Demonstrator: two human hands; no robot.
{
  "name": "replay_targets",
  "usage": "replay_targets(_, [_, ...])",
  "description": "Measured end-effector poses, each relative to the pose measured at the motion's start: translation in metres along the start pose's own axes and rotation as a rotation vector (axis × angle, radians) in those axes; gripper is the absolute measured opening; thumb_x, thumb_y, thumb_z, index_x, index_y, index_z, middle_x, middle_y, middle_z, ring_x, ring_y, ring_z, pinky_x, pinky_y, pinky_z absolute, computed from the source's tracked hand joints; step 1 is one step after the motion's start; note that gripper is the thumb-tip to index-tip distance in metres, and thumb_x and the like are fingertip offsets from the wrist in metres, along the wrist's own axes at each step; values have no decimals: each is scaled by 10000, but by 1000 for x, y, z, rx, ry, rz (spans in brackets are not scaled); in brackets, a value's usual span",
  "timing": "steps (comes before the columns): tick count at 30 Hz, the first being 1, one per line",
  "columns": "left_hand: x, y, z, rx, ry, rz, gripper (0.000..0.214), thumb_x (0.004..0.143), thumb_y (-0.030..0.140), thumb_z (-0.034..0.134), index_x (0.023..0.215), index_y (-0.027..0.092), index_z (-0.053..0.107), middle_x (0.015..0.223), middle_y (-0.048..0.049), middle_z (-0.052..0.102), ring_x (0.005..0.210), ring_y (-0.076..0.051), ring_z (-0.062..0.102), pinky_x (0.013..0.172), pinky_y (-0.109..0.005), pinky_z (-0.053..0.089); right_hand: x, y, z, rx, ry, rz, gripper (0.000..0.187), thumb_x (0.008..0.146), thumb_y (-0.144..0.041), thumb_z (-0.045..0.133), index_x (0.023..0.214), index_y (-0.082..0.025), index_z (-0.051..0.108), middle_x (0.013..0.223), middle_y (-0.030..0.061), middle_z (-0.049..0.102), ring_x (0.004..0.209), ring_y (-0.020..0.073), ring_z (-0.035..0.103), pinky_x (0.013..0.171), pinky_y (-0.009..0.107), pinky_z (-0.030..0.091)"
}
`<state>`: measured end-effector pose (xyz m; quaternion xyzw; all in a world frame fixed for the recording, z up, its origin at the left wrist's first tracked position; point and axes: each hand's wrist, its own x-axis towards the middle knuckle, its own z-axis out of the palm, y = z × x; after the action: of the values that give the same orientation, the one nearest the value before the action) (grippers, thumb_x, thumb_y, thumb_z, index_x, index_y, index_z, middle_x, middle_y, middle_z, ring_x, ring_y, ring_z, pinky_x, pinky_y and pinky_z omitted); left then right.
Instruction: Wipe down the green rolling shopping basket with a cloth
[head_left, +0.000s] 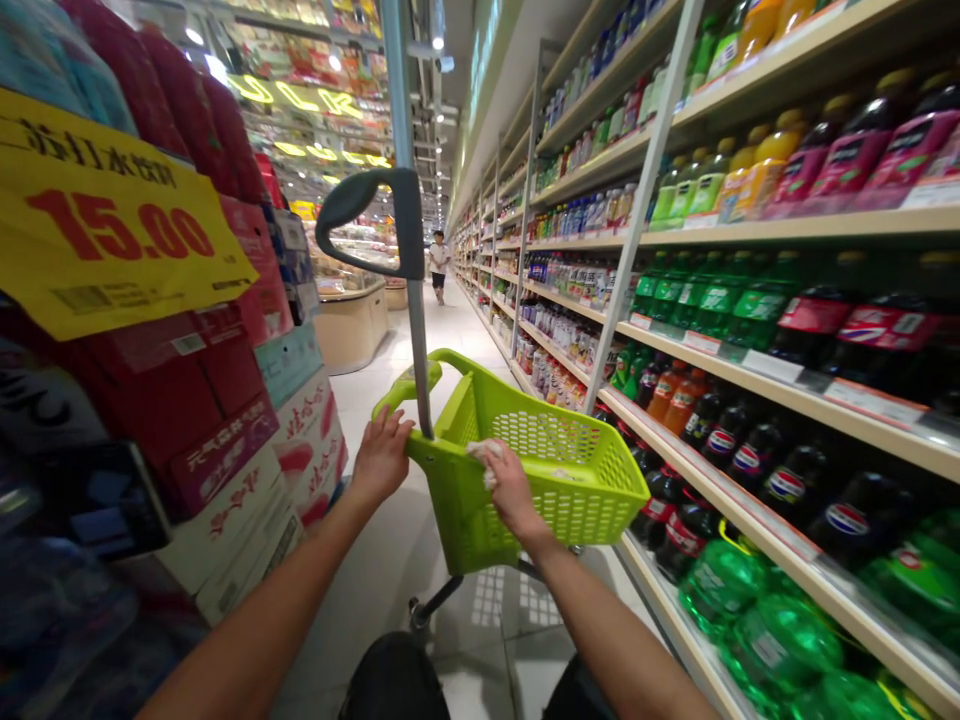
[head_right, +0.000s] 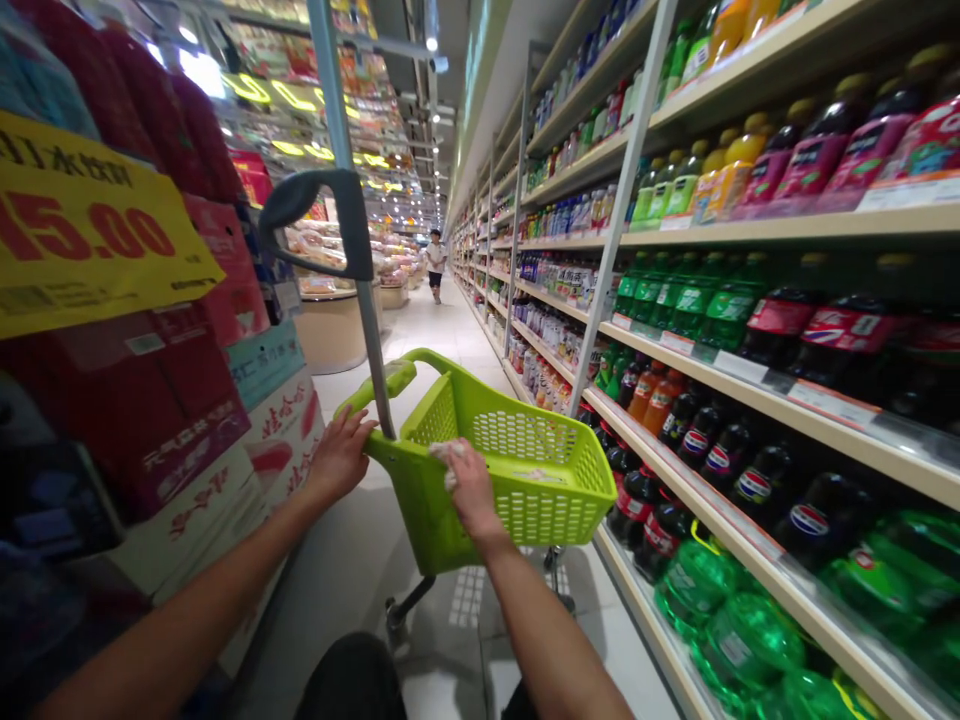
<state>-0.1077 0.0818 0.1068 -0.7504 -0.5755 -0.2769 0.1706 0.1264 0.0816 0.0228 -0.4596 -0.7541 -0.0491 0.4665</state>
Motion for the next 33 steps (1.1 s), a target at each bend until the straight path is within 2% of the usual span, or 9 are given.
replay_targets(3, [0,3,1,43,-17,-16,416,709,85,388,1101,148,513,1298,-109,432,1302,-295,188,1029,-485,251,-39,69,-46,-76,76,96,467,710,-37,362,1074,-213,596,1200,74,514,1135,227,435,955,462,372])
replay_targets(5, [0,9,3,62,-12,-29,410,704,112,412,1103,131,509,1310,-129,413,1305,-317,164,1026,-507,236,-50,89,-61,-121,146,185,472,686,-29,349,1047,-190,609,1200,87,507,1138,240,431,957,485,363])
replay_targets(13, [2,18,3,-6,-6,21,465,696,271,514,1141,142,467,1329,-139,387,1310,-329,150,1034,-519,196,-7,4,4,0,38,9,544,725,-3,375,1228,-181,482,1333,91,403,1265,202,304,1033,420,307])
replay_targets(17, [1,12,2,-14,-10,6,457,706,272,519,1147,170,459,1353,-120,365,1316,-314,150,1036,-511,194,-49,63,-41,-31,10,-21,406,794,-102,390,1148,-223,549,1282,58,471,1234,194,361,996,442,352])
replay_targets(21, [2,14,1,-86,7,11,433,708,235,517,1133,166,468,1359,-122,355,1324,-309,125,1054,-492,168,-80,110,-81,-63,143,150,473,709,-80,373,1117,-213,571,1272,65,469,1220,227,377,983,509,343])
replay_targets(23, [-1,23,0,-153,30,-12,453,692,205,525,1139,158,463,1368,-127,334,1326,-316,109,1062,-500,137,-69,93,-76,-9,172,200,530,652,-61,355,1115,-198,574,1275,68,461,1232,228,360,1004,502,320])
replay_targets(26, [-17,49,-1,-346,115,-105,512,682,153,511,1185,157,415,1390,-126,285,1317,-288,160,1073,-476,137,-34,30,-56,201,108,210,481,643,-92,368,1056,-176,599,1223,79,507,1190,228,413,1009,457,325])
replay_targets(29, [-38,83,3,-720,159,-358,485,689,139,482,1169,161,420,1302,-116,402,1219,-241,356,1004,-399,309,-4,-31,-46,461,24,338,354,678,-187,399,965,-170,606,1059,77,611,1011,230,547,909,408,416])
replay_targets(33, [-53,111,11,-1352,-170,-644,332,671,150,490,998,163,541,900,-40,633,822,-161,582,708,-262,466,11,-61,-43,640,-177,548,308,653,-280,466,936,-184,544,778,21,654,669,197,601,632,324,493])
